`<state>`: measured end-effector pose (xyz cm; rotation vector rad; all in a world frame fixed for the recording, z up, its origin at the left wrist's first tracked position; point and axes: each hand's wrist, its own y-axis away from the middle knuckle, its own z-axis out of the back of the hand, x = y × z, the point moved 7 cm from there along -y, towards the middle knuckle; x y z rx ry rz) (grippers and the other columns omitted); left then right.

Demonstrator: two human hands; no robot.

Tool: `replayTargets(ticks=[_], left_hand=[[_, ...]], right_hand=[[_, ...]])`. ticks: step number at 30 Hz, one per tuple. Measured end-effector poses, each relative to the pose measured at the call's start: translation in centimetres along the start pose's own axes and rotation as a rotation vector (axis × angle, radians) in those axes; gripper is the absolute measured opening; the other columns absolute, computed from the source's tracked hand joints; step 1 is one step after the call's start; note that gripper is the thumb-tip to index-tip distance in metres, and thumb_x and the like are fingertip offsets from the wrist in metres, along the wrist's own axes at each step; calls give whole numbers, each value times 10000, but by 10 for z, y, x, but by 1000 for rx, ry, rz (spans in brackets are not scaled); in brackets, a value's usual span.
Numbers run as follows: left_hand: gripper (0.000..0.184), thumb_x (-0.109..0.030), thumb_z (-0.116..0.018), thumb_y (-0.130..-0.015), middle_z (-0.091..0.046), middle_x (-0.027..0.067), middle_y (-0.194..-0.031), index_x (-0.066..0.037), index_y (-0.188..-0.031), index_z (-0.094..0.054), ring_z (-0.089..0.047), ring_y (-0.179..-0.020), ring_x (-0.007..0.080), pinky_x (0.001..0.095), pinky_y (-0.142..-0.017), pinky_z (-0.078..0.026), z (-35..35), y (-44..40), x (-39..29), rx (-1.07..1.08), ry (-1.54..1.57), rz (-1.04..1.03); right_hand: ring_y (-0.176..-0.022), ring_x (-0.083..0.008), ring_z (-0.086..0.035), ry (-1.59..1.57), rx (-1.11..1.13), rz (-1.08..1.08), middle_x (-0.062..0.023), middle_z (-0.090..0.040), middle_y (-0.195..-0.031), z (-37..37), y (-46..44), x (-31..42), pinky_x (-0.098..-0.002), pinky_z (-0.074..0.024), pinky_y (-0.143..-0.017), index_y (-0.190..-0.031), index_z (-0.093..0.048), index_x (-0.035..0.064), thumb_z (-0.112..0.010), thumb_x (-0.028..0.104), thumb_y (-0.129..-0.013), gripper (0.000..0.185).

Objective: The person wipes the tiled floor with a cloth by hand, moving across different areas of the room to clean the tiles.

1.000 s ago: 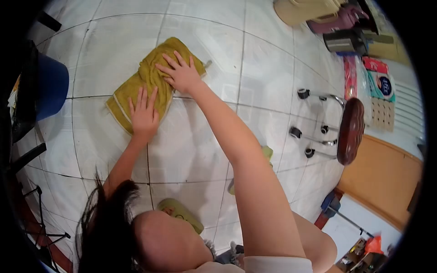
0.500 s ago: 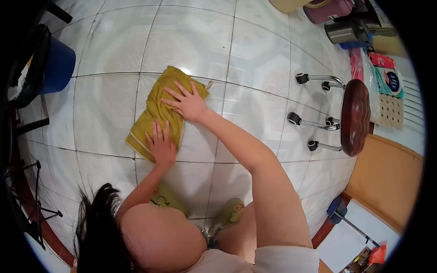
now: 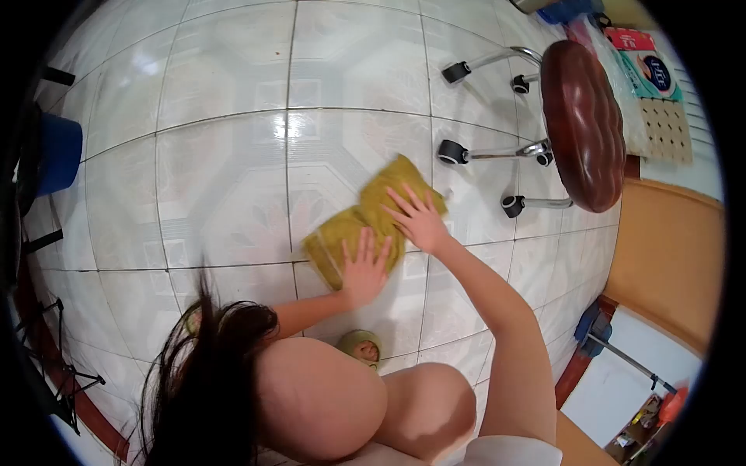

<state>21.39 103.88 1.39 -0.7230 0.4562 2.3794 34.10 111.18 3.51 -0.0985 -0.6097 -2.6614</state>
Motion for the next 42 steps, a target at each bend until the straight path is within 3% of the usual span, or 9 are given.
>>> replayTargets(ticks=[6, 9, 12, 18, 24, 28, 31, 37, 42], left_hand=[[768, -271, -571, -832, -146, 244, -1534, -137, -1498, -212, -95, -1441, 360, 649, -1079, -116, -15, -1, -24, 22, -189, -248], [749, -193, -543, -827, -166, 229, -1534, -127, -1496, -214, -147, -1437, 331, 628, -1089, -142, -5, 2, -18, -12, -110, -290], [741, -134, -512, -834, -208, 219, -1524, -111, -1500, -187, -200, -1427, 304, 585, -1108, -164, 20, -6, -10, 14, -33, -268], [698, -101, -445, -879, -327, 271, -1436, -54, -1493, -117, -318, -1358, 340, 484, -1105, -245, 53, -25, 34, -9, 367, -178], [686, -152, -459, -902, -488, 315, -1257, 46, -1449, -96, -479, -1138, 438, 465, -971, -385, 98, -43, 50, 168, 854, -71], [646, -137, -475, -898, -540, 286, -1173, 6, -1449, -170, -503, -1102, 423, 455, -904, -436, 117, -39, 50, 281, 657, -89], [589, -87, -492, -875, -534, 243, -1187, -29, -1421, -280, -510, -1100, 397, 451, -875, -466, 95, -31, 55, 3, 562, -332], [349, -23, -538, -819, -526, 121, -1114, -44, -1168, -545, -517, -1055, 319, 383, -865, -485, 103, -33, 74, -105, 149, -212], [249, -59, -590, -813, -527, 81, -1072, -43, -1060, -567, -516, -1021, 285, 387, -797, -516, 104, -37, 78, -119, 75, -212]], right_hand=[[-1433, -307, -159, -71, -108, -314, -5, -204, -1555, -35, 82, -24, -622, -216, -1086, -1371, -465, 220, -559, 229, -897, 483], [-1410, -338, -218, -65, -71, -259, -15, -243, -1542, -19, 72, -27, -566, -322, -1053, -1347, -487, 201, -547, 204, -907, 444], [-1305, -358, -403, -202, -109, -233, -66, -435, -1434, -6, 58, -32, -468, -428, -978, -1309, -516, 167, -535, 208, -916, 396], [-1026, -342, -612, -218, 387, -362, -139, -650, -1130, 73, -28, -15, -406, -491, -866, -1206, -607, 114, -530, 304, -926, 347], [-998, -303, -628, -115, 903, -249, -113, -647, -1159, 148, -104, 24, -411, -505, -839, -1222, -607, 121, -564, 380, -895, 420], [-1030, -308, -611, -27, 771, -250, -138, -648, -1140, 130, -87, 3, -394, -470, -877, -1213, -601, 96, -568, 341, -909, 391], [-1004, -330, -607, -189, 536, -324, -147, -658, -1094, 108, -41, -27, -388, -465, -859, -1192, -614, 106, -549, 325, -919, 357], [-913, -314, -625, -523, 120, -510, -153, -671, -983, 105, 34, -42, -373, -477, -802, -1129, -645, 107, -549, 346, -911, 337], [-855, -351, -602, -555, -27, -436, -185, -643, -907, 101, 46, 14, -409, -479, -755, -1051, -652, 68, -548, 325, -900, 316]])
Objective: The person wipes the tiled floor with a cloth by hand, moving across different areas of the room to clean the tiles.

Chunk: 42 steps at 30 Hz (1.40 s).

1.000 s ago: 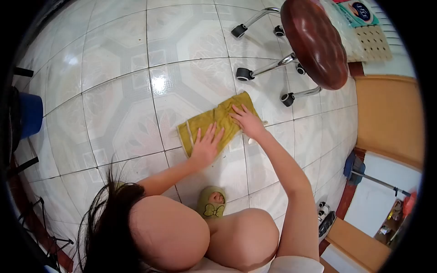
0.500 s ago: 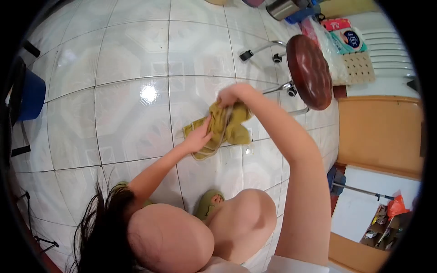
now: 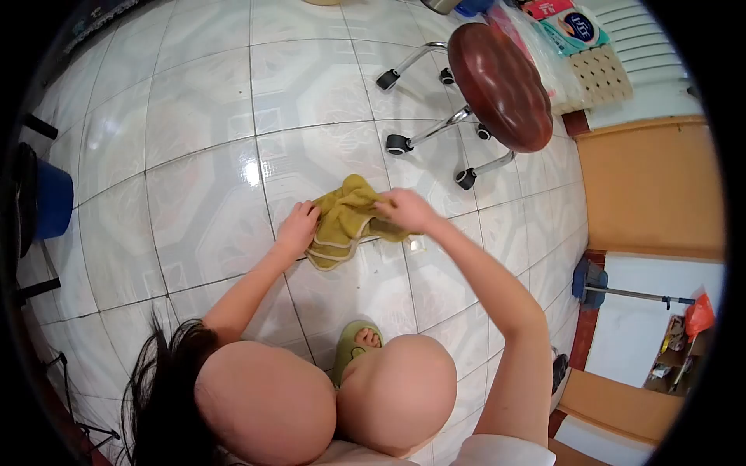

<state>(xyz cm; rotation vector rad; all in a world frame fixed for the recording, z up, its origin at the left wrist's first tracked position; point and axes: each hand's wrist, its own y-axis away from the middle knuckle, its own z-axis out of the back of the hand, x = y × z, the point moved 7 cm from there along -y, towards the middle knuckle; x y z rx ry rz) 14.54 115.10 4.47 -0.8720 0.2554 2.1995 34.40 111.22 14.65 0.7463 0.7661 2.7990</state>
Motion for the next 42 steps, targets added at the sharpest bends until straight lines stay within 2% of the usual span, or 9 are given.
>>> replayTargets(ticks=[3, 5, 8, 11, 15, 20, 29, 32, 42], left_hand=[[215, -82, -609, -815, -527, 79, -1055, -38, -1023, -578, -519, -1009, 282, 387, -768, -526, -4, 3, 3, 7, -37, 10], [187, -100, -620, -816, -528, 82, -1038, -34, -988, -586, -522, -999, 283, 386, -761, -527, -5, 1, 3, 0, -53, 18], [151, -116, -632, -811, -532, 90, -1003, -29, -928, -593, -530, -975, 287, 387, -759, -523, -4, -3, 2, -19, -71, 12], [138, -119, -634, -800, -538, 104, -966, -23, -889, -590, -539, -942, 293, 396, -754, -515, -6, -6, 2, -15, -95, -3], [137, -123, -637, -783, -546, 116, -923, -27, -870, -594, -546, -915, 298, 411, -745, -491, -7, -14, -1, -8, -167, -27], [110, -116, -642, -766, -577, 106, -828, -40, -834, -602, -558, -858, 301, 407, -731, -462, 12, -21, -6, -80, -167, -64], [105, -58, -647, -752, -617, 107, -804, -29, -844, -605, -577, -759, 287, 386, -697, -473, 167, -38, -65, -124, 101, -199], [97, -17, -626, -783, -595, 120, -847, -7, -866, -578, -591, -756, 255, 353, -677, -490, 215, -37, -68, -56, 230, -61], [90, 49, -595, -787, -552, 49, -796, 21, -853, -539, -540, -754, 124, 258, -723, -456, 370, 35, -34, -157, 144, 101]], right_hand=[[-929, -376, -566, 16, -191, 128, -186, -584, -944, -41, 17, 8, -426, -467, -805, -1168, -586, 59, -538, 320, -919, 365], [-893, -316, -608, -68, -249, 141, -150, -594, -909, -56, 20, 6, -404, -485, -778, -1173, -573, 36, -511, 304, -943, 359], [-869, -222, -641, -699, -229, -86, -106, -603, -862, -91, 5, -48, -366, -507, -743, -1163, -564, 18, -541, 255, -936, 329], [-827, -155, -650, -861, -442, -443, -73, -622, -846, -92, 18, -80, -336, -521, -703, -1066, -585, -4, -604, 178, -894, 251], [-725, -221, -670, -356, -524, -257, -116, -658, -858, -97, 2, -89, -341, -533, -666, -882, -605, -8, -690, 103, -779, 174], [-714, -265, -660, -434, -497, -266, -137, -660, -755, -90, 6, -86, -366, -525, -682, -852, -630, -1, -695, 102, -733, 170], [-753, -399, -615, 13, -571, -149, -229, -626, -753, 100, 86, -19, -447, -484, -685, -788, -606, -15, -558, -10, -694, 106], [-766, -411, -605, 31, -621, -79, -241, -615, -756, 144, 94, 2, -458, -472, -686, -788, -585, -24, -532, -30, -694, 108], [-781, -386, -593, 56, -392, 256, -220, -613, -772, 178, 19, 162, -442, -446, -649, -822, -538, -28, -535, -32, -731, 91]])
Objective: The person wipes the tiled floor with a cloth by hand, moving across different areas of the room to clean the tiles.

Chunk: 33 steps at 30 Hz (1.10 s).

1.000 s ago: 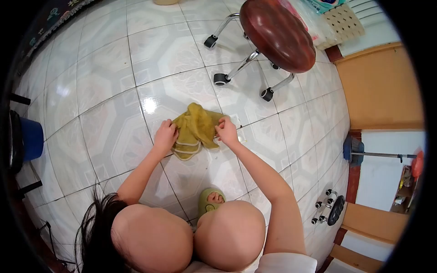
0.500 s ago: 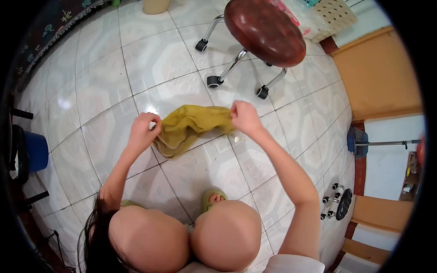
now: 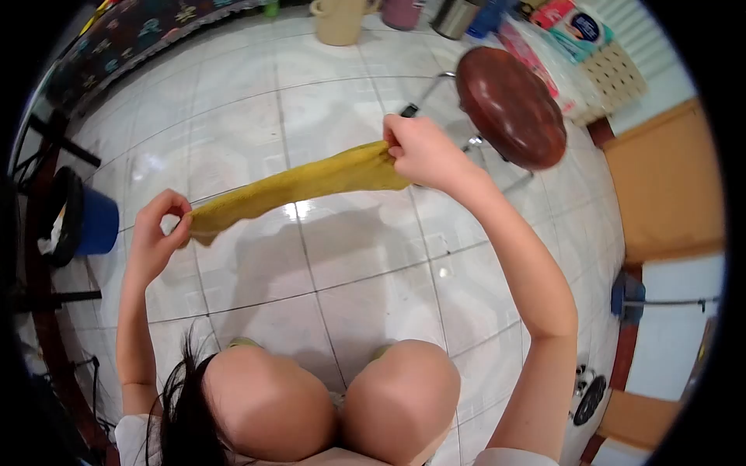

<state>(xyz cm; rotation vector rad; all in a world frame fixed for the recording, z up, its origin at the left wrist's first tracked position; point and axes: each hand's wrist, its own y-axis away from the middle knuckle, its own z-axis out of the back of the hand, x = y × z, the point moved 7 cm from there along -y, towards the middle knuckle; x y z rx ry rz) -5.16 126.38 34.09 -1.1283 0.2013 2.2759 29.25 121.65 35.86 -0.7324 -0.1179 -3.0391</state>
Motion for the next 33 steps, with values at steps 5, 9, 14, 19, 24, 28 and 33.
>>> replayTargets(ticks=[5, 9, 14, 19, 24, 28, 33], left_hand=[[63, -8, -587, -822, -515, 3, -782, 5, -851, -533, -506, -741, 78, 225, -709, -433, 81, 65, 67, -52, 45, 234], [67, -22, -589, -830, -577, 26, -771, 17, -879, -566, -550, -736, 83, 237, -703, -454, 135, 110, 184, -152, 133, 487], [243, -37, -621, -781, -590, 196, -1075, 4, -1018, -594, -580, -976, 317, 397, -844, -473, 119, 138, 362, -305, -467, 365], [330, -99, -668, -755, -538, 164, -1170, -38, -1070, -594, -495, -1096, 363, 453, -951, -404, 51, 113, 367, -388, -540, 219], [367, -166, -720, -724, -546, 108, -1093, -60, -1058, -613, -516, -1019, 316, 416, -885, -431, 36, 128, 353, -316, -371, 382], [276, -142, -709, -713, -564, 80, -980, -55, -963, -630, -544, -924, 288, 393, -795, -467, 17, 147, 357, -376, -376, 264], [174, -93, -676, -699, -569, 86, -888, -48, -861, -630, -559, -885, 268, 383, -750, -483, 20, 158, 354, -314, -337, 308]], right_hand=[[-767, -364, -607, 10, 242, 205, -198, -632, -776, -61, -105, 94, -421, -468, -665, -833, -572, -14, -533, -6, -733, 107], [-807, -368, -612, 155, 261, 405, -185, -642, -801, -162, -226, 186, -417, -489, -717, -836, -615, 12, -544, 55, -771, 105], [-1016, -316, -592, 446, 54, 413, -126, -605, -1105, -321, -300, 262, -419, -492, -820, -1068, -615, 85, -634, 75, -758, 311], [-1070, -322, -532, 324, 157, 373, -123, -527, -1210, -428, -274, 258, -444, -455, -874, -1113, -577, 86, -644, 80, -755, 364], [-1017, -369, -524, 56, -312, -100, -175, -552, -1097, -418, -292, 180, -479, -448, -844, -1078, -572, 61, -672, 153, -780, 327], [-902, -344, -563, 98, -222, -21, -173, -590, -918, -423, -301, 158, -439, -461, -764, -1079, -548, 47, -682, 147, -794, 330], [-723, -298, -576, -295, -43, -176, -156, -579, -793, -384, -278, 162, -405, -456, -652, -1087, -502, 14, -699, 69, -765, 381]])
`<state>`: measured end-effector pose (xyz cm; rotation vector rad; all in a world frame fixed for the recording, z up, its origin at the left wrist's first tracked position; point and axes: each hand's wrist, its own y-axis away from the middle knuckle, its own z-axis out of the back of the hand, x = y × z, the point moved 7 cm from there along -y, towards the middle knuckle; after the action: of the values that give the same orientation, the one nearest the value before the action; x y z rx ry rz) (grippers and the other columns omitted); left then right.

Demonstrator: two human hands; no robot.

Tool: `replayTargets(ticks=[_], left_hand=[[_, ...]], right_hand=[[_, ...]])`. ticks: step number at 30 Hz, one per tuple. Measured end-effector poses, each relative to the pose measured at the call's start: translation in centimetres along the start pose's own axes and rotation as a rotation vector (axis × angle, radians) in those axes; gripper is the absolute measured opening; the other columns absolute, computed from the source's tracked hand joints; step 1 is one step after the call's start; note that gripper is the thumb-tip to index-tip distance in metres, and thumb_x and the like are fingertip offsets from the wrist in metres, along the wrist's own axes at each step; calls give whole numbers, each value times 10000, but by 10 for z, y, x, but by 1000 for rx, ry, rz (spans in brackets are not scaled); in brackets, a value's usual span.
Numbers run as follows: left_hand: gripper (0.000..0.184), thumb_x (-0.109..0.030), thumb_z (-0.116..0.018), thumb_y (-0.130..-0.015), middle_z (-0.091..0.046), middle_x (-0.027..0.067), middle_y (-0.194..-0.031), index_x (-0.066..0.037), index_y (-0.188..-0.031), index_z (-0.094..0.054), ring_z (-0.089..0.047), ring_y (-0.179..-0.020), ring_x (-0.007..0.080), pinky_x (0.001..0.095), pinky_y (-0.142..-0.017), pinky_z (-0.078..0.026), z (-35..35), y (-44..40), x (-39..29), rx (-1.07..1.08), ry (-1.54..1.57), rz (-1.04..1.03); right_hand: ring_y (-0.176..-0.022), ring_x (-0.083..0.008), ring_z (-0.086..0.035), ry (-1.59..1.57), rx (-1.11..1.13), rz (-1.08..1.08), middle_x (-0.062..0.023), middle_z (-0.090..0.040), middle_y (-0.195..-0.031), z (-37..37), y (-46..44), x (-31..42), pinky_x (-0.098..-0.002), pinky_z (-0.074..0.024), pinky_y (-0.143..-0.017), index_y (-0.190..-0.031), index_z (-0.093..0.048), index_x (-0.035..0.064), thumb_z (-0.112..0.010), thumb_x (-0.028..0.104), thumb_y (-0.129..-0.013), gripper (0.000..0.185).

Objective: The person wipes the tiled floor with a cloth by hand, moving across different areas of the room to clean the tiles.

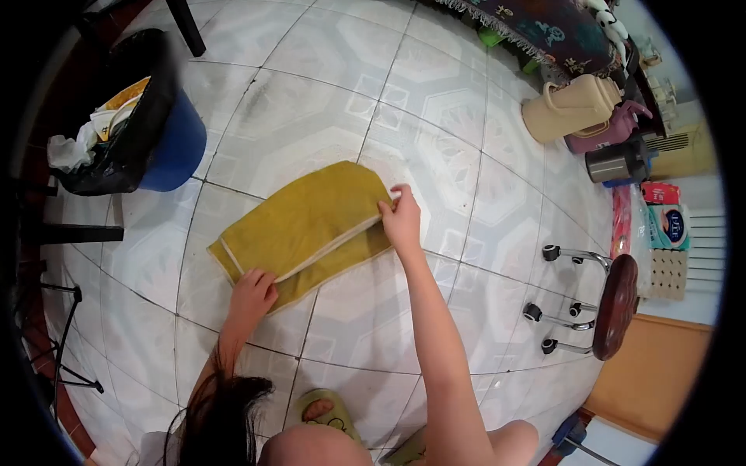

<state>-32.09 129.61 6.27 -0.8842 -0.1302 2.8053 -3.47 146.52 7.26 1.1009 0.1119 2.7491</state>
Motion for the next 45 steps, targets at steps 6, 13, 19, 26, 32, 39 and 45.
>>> replayTargets(ticks=[6, 13, 19, 26, 32, 39, 45], left_hand=[[416, -114, -664, -732, -535, 139, -1156, -85, -1143, -605, -511, -1056, 351, 482, -909, -430, 30, 19, -18, 311, 56, 120], [616, -319, -572, -832, -180, 177, -1543, -275, -1423, -402, -163, -1388, 469, 733, -1006, -172, -37, -28, -19, 53, -370, 252], [608, -380, -506, -853, -140, 188, -1552, -302, -1440, -369, -117, -1386, 503, 787, -970, -106, -52, -37, -17, 84, -416, 358], [643, -369, -509, -848, -127, 217, -1546, -272, -1460, -334, -89, -1387, 515, 791, -965, -89, -41, -117, 15, 2, -407, 407], [661, -384, -512, -853, -106, 156, -1565, -319, -1472, -290, -62, -1415, 453, 755, -1012, -89, -21, -263, 104, -134, -519, 435], [638, -393, -502, -841, -111, 108, -1574, -378, -1450, -312, -59, -1432, 402, 729, -1042, -72, -3, -346, 159, -150, -529, 590], [683, -426, -512, -839, -26, 134, -1580, -398, -1470, -251, 6, -1435, 414, 722, -1047, -56, -39, -315, 95, 58, -514, 699]], right_hand=[[-1067, -303, -513, 361, 104, 154, -166, -530, -1146, 7, 73, -25, -422, -414, -854, -1256, -479, 133, -698, 202, -791, 519], [-1416, -452, -64, 592, 274, 528, -127, -152, -1559, -86, 84, 40, -687, -83, -1060, -1455, -332, 302, -548, 467, -865, 649], [-1414, -472, -34, 568, 282, 545, -121, -127, -1572, -102, 69, 46, -725, -24, -1033, -1459, -325, 342, -539, 613, -797, 748], [-1429, -432, -28, 571, 271, 721, -83, -121, -1578, -123, -28, 79, -712, -20, -1049, -1452, -317, 388, -530, 663, -772, 763], [-1438, -402, -11, 569, 258, 833, -64, -100, -1583, -170, -191, 146, -699, -8, -1064, -1459, -277, 409, -472, 693, -799, 745], [-1440, -394, 8, 556, 345, 911, -55, -81, -1586, -208, -289, 206, -716, 7, -1052, -1472, -232, 408, -437, 718, -804, 764], [-1442, -383, 38, 520, 498, 1010, -67, -49, -1589, -173, -257, 149, -724, 3, -1043, -1478, -232, 390, -501, 670, -803, 779]])
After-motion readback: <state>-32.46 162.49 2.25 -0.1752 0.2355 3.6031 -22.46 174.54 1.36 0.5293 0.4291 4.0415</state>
